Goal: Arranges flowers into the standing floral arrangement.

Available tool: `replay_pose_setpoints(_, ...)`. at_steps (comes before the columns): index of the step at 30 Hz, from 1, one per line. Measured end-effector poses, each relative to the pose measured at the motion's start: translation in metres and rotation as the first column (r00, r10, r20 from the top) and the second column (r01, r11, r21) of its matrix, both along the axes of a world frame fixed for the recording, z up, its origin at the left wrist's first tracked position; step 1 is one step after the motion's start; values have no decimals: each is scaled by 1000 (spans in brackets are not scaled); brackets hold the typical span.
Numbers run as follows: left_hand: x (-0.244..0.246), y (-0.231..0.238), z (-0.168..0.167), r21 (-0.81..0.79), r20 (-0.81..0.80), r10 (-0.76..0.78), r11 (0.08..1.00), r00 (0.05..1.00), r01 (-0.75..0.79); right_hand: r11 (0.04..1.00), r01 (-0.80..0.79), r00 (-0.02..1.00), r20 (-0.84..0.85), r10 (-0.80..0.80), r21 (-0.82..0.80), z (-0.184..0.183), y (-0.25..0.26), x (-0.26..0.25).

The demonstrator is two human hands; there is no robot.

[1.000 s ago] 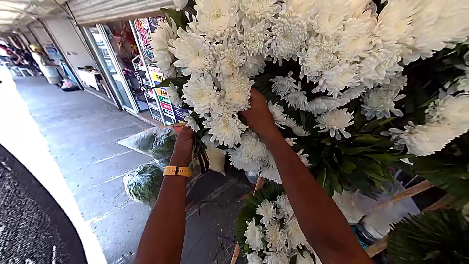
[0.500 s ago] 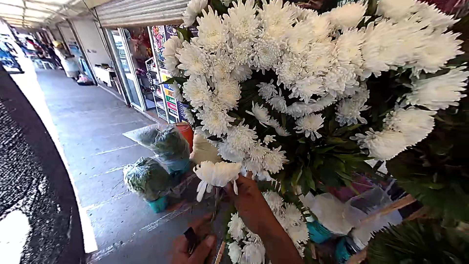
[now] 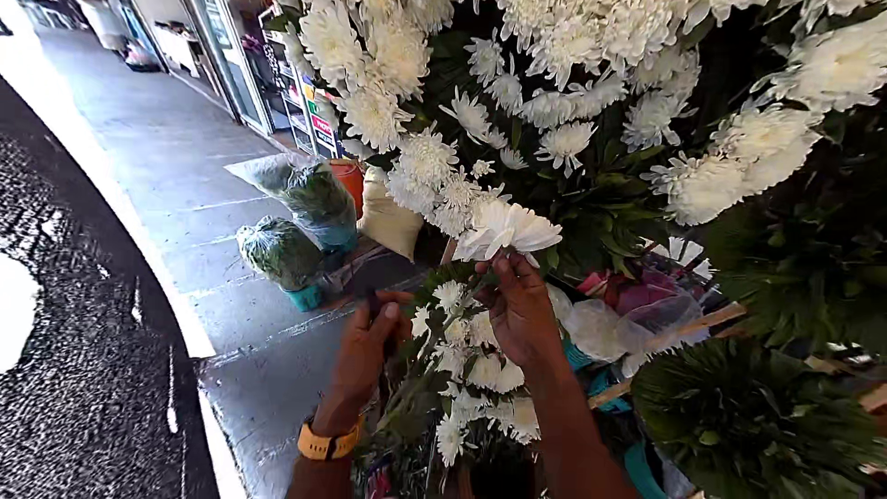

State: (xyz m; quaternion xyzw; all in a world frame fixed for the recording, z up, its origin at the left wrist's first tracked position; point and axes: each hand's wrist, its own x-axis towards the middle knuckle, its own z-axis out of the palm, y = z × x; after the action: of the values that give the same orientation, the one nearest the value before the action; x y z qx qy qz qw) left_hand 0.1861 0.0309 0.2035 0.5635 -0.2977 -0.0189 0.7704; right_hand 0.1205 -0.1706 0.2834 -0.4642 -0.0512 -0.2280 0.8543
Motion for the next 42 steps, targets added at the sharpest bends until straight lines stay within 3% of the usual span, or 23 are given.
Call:
replay_pose_setpoints(3,-2,-22,-8,196,68,-21,981,997,8,997,-14,1000,-6,15,72,-6,9,-8)
replay_pose_setpoints(7,-27,-55,0,61,182,24,997,983,-36,997,-77,996,-30,78,30,-18,23,-9)
replay_pose_setpoints(12,-28,-55,-13,-7,139,-4,1000,990,5,994,-102,990,-104,98,-35,-17,20,-9)
replay_pose_setpoints(14,-30,-49,-21,-2,75,-91,996,993,92,998,-32,995,-99,27,-51,-17,19,-5)
replay_pose_setpoints(16,-34,-40,-29,-3,28,-121,993,992,122,989,143,989,-43,-145,-41,-14,7,6)
replay_pose_setpoints(19,-28,-29,-26,135,56,-36,990,998,28,951,289,957,-9,-291,-108,-3,-13,24)
replay_pose_setpoints(23,5,-27,-3,426,323,161,855,932,-296,961,121,984,-101,-150,-248,-12,20,30)
replay_pose_setpoints(27,30,-22,9,471,535,226,720,814,-510,966,87,979,-160,-129,-244,-14,37,47)
replay_pose_setpoints(32,56,-14,-10,359,488,197,843,850,-401,963,52,961,-247,-120,-264,-9,44,64)
replay_pose_setpoints(34,71,-12,-14,288,463,172,898,870,-331,961,125,969,-176,-171,-246,-6,47,76)
replay_pose_setpoints(37,86,-5,-28,194,429,123,955,895,-225,940,306,952,61,-300,-153,10,29,99)
replay_pose_setpoints(39,94,9,-40,178,348,77,973,934,-147,888,442,886,215,-410,-127,34,12,112)
replay_pose_setpoints(40,98,17,-47,178,304,62,977,951,-121,815,552,819,299,-491,-174,44,3,118)
replay_pose_setpoints(41,102,26,-53,178,263,54,979,963,-103,669,695,713,374,-593,-264,52,-7,124)
replay_pose_setpoints(42,106,34,-58,175,225,53,980,973,-93,424,815,573,443,-690,-395,58,-15,129)
